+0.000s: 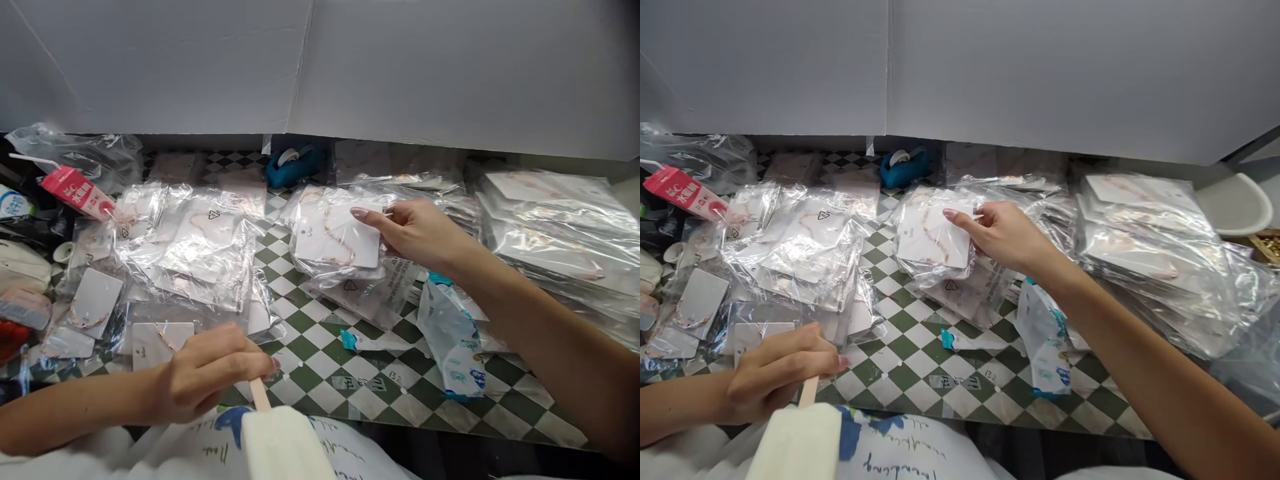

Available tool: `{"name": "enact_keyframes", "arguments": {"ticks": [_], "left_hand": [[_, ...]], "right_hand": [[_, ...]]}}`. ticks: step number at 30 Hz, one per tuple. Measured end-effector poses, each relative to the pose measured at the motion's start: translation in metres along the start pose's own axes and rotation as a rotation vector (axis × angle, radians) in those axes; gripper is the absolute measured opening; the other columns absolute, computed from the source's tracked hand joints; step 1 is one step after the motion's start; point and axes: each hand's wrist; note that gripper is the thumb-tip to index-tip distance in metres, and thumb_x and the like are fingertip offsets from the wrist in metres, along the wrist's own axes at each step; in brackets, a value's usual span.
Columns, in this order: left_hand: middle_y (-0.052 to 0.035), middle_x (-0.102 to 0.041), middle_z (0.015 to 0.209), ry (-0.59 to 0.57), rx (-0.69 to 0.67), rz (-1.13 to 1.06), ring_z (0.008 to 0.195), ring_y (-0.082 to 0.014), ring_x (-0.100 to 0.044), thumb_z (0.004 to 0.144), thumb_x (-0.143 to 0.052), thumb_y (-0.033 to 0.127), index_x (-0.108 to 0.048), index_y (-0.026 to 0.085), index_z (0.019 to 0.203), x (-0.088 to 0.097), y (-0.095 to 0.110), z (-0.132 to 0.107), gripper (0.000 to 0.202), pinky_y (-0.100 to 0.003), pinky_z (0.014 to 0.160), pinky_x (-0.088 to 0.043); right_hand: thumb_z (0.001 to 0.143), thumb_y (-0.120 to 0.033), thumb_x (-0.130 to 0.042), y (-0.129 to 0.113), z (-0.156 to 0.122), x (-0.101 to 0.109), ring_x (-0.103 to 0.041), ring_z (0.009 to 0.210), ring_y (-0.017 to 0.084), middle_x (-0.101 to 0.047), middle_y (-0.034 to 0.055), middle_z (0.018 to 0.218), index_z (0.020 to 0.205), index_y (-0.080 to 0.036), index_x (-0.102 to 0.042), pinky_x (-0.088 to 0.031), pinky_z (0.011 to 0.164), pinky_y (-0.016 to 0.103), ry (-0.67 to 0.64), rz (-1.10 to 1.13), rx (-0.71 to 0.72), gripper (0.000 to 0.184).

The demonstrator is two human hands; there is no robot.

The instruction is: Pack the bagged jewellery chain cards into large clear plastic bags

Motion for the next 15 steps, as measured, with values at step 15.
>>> {"name": "enact_keyframes", "arguments": {"ticks": [15], "left_hand": [[-0.0062, -0.067, 0.076, 0.22, 0.187, -0.052, 0.058, -0.0141, -0.063, 0.107, -0.053, 0.021, -0.065, 0.009, 0.105, -0.005, 0.026, -0.054, 0.017, -0.023, 0.05, -0.054]], "right_hand": [[0.106, -0.021, -0.049, -0.027, -0.036, -0.052, -0.075, 0.083, 0.023, -0.075, 0.0192, 0.117, 0.129, -0.005, -0.067, -0.063, 0.059, 0.034, 0.139, -0.378, 0.795, 0.034]]}}
Point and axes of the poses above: each hand's wrist, its own z-axis towards the middle knuckle, its own x-axis out of the back of the hand, y = z × x
